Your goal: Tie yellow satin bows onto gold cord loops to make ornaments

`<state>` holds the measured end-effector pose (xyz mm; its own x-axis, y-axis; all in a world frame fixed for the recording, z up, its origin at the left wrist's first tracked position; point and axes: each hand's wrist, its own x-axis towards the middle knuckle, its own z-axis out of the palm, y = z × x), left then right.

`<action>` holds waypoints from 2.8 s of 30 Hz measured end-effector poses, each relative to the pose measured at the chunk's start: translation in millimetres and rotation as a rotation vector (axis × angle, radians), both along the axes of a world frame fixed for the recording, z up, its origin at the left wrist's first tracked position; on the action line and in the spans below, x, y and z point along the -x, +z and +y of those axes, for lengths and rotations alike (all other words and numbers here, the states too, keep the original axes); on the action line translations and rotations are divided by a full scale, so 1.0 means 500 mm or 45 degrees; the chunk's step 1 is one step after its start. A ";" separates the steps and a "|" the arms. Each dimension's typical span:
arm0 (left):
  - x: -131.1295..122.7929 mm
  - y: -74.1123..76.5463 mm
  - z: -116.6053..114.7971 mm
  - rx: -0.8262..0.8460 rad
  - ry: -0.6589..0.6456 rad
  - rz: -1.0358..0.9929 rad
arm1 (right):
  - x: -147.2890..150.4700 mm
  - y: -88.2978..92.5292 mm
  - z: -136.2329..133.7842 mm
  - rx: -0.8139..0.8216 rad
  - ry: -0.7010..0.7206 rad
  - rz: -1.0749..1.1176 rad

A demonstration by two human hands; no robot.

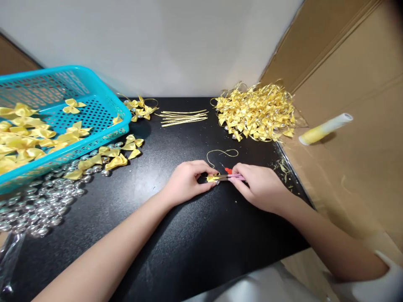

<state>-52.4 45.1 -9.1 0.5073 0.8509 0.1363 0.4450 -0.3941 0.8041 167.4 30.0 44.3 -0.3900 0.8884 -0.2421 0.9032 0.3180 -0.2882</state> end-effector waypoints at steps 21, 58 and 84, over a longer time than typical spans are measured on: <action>-0.002 0.000 0.001 0.001 0.030 0.011 | 0.013 -0.004 0.012 -0.027 0.013 0.027; -0.009 0.072 -0.009 0.129 0.506 0.764 | -0.132 -0.049 -0.031 -0.691 -0.245 0.230; -0.004 0.045 -0.015 0.821 -0.176 -0.589 | 0.040 -0.089 0.011 -1.214 0.377 0.890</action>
<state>-50.4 37.6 13.5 0.6262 0.7673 -0.1382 -0.0079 0.1835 0.9830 147.4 35.7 0.0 -0.3930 0.4498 0.8020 0.5036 0.8350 -0.2215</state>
